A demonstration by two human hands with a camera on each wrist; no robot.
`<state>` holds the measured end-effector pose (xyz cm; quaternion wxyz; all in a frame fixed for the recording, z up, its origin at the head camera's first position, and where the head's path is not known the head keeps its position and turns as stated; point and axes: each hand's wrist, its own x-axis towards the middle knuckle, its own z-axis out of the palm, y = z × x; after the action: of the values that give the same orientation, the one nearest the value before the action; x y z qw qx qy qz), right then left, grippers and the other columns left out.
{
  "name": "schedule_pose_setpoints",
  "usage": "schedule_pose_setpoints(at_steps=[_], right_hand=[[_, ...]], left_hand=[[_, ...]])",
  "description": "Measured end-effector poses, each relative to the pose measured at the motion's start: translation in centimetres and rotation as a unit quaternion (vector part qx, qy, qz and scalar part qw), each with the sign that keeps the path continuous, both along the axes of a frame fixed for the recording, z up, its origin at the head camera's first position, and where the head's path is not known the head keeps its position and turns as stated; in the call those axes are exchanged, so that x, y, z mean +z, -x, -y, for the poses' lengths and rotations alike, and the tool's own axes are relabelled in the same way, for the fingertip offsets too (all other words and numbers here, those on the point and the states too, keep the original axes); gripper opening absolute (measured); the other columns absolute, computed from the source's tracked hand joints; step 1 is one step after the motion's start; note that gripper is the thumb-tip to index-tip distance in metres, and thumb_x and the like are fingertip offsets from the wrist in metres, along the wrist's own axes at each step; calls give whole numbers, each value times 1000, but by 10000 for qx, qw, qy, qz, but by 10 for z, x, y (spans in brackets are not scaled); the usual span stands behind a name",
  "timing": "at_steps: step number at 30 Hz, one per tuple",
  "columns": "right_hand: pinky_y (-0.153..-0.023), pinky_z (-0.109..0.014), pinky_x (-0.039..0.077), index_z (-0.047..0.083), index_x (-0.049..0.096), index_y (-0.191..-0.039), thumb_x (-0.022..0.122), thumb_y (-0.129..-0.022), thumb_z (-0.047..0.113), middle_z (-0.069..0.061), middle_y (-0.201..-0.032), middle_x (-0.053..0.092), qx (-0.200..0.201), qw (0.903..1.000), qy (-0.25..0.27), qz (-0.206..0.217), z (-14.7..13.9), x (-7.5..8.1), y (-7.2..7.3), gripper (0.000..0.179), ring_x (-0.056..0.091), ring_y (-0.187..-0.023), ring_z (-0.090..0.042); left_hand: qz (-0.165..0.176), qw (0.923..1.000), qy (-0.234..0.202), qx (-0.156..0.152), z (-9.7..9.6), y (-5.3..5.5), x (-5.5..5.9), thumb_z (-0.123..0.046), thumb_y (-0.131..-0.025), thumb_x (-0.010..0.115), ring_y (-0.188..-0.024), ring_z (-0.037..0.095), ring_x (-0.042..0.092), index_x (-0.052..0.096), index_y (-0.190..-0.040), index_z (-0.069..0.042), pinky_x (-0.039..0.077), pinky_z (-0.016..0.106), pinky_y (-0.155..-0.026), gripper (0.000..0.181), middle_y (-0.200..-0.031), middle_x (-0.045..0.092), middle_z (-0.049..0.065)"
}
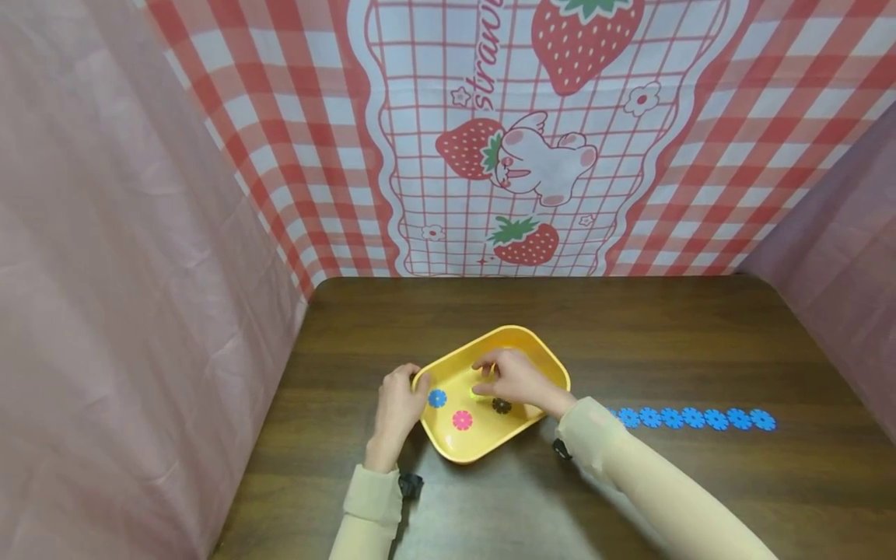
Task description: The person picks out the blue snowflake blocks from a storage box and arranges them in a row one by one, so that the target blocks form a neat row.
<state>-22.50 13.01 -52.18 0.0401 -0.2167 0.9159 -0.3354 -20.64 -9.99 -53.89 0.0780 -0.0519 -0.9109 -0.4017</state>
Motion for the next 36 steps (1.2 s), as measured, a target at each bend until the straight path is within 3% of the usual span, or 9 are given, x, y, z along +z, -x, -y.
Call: schedule_pose_setpoints(at_steps=[9, 13, 28, 36], right_hand=[[-72, -32, 49, 2, 72, -108, 85, -79, 19, -4, -86, 65, 89, 9992, -205, 344, 42, -9, 0, 36, 55, -75, -15], [-75, -34, 48, 2, 72, -108, 85, -79, 22, -4, -88, 63, 137, 9988, -322, 340, 54, -12, -1, 38, 54, -79, -17], [-70, -32, 47, 5, 72, -92, 83, -81, 30, -2, -84, 61, 267, 9923, -1190, -222, 78, -19, -5, 30, 52, -72, -15], [-70, -33, 49, 10, 72, -85, 83, -78, 25, 0, -85, 62, 291, 9911, -1194, -501, 80, -24, -6, 20, 56, -73, -15]], left_hand=[[-31, 10000, 78, -6, 0, 0, 0, -15, -93, 68, -79, 31, 66, 71, -95, 0, 53, 43, -69, 15, -92, 69, 13], [-10, 10000, 96, -15, 0, 0, 0, -15, -93, 68, -76, 29, 65, 70, -93, -1, 52, 41, -65, 14, -91, 69, 13], [-230, 9997, 122, 27, 1, 1, -2, -15, -92, 68, -77, 34, 67, 71, -92, 0, 53, 44, -66, 15, -90, 69, 13], [-258, 9996, 135, 13, 0, 1, -2, -15, -91, 68, -77, 34, 67, 71, -91, -2, 53, 45, -66, 14, -90, 69, 12]])
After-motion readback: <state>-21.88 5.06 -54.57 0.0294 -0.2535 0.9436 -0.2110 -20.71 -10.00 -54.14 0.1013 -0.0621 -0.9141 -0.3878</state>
